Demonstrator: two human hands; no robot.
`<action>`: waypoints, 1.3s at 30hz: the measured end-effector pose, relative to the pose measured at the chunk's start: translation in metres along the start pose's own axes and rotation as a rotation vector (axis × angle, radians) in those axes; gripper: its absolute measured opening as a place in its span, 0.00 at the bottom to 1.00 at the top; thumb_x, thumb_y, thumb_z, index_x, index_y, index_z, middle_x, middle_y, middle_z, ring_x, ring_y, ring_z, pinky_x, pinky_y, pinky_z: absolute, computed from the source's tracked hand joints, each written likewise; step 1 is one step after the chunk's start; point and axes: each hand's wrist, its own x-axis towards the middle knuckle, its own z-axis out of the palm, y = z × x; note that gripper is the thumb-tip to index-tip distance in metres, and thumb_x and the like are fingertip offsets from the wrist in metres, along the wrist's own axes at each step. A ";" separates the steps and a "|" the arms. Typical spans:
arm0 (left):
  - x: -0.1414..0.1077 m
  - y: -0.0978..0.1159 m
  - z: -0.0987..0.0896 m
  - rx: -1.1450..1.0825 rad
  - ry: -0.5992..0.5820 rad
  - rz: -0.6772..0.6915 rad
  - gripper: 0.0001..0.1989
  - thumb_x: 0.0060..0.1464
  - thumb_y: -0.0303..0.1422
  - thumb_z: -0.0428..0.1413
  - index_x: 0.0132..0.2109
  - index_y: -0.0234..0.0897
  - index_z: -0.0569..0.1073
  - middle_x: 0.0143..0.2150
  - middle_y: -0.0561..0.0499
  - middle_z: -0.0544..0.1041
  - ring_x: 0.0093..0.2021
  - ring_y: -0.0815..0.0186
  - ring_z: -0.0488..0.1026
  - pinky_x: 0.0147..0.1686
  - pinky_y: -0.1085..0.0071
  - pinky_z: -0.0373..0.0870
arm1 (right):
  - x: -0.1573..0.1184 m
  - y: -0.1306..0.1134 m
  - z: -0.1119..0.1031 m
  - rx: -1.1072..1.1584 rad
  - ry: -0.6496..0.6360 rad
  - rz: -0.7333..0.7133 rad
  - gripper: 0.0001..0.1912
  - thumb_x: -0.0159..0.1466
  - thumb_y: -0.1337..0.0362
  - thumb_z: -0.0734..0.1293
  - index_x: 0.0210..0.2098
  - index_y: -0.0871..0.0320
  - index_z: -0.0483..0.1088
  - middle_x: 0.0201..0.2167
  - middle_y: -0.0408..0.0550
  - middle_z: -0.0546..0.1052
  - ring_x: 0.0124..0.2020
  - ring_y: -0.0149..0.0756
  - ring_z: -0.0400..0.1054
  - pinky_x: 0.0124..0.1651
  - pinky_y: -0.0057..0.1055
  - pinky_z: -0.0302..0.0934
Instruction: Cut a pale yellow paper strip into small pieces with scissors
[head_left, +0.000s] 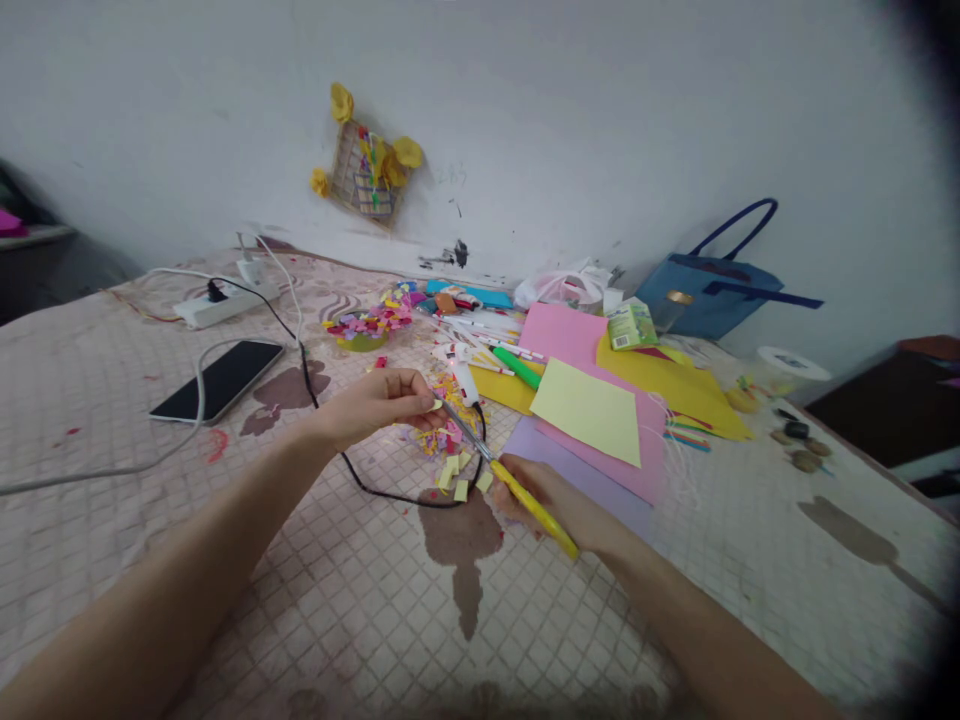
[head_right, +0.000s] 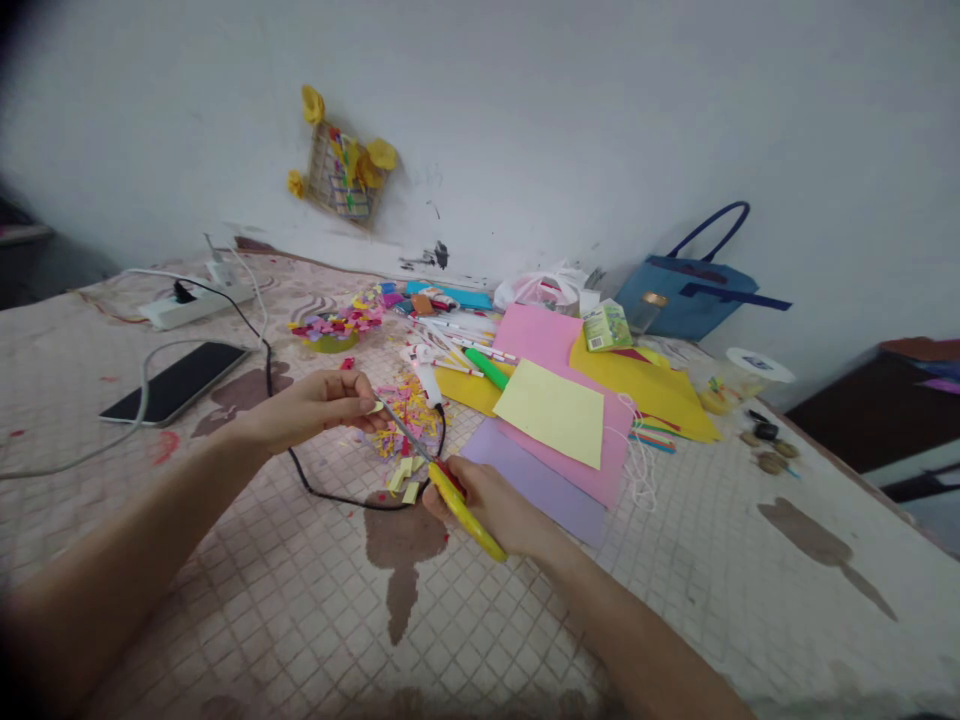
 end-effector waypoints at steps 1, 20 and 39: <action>0.000 0.000 0.000 0.000 -0.002 0.000 0.10 0.48 0.33 0.60 0.30 0.32 0.68 0.31 0.47 0.80 0.33 0.68 0.77 0.36 0.72 0.72 | 0.000 0.000 0.000 0.001 -0.001 0.001 0.07 0.55 0.62 0.59 0.24 0.58 0.57 0.20 0.38 0.61 0.19 0.24 0.54 0.19 0.22 0.47; 0.001 -0.001 -0.001 -0.001 0.016 -0.070 0.08 0.47 0.33 0.60 0.30 0.32 0.70 0.31 0.47 0.79 0.32 0.68 0.76 0.37 0.71 0.71 | 0.007 0.008 0.007 0.294 0.071 0.156 0.15 0.56 0.52 0.61 0.26 0.56 0.56 0.15 0.33 0.57 0.11 0.22 0.51 0.12 0.21 0.51; -0.001 -0.025 0.054 0.054 -0.102 -0.207 0.11 0.48 0.38 0.59 0.32 0.33 0.73 0.30 0.49 0.78 0.27 0.71 0.73 0.30 0.75 0.69 | 0.018 0.022 0.020 0.573 0.376 -0.042 0.16 0.53 0.56 0.69 0.32 0.58 0.60 0.26 0.38 0.68 0.16 0.21 0.60 0.17 0.20 0.58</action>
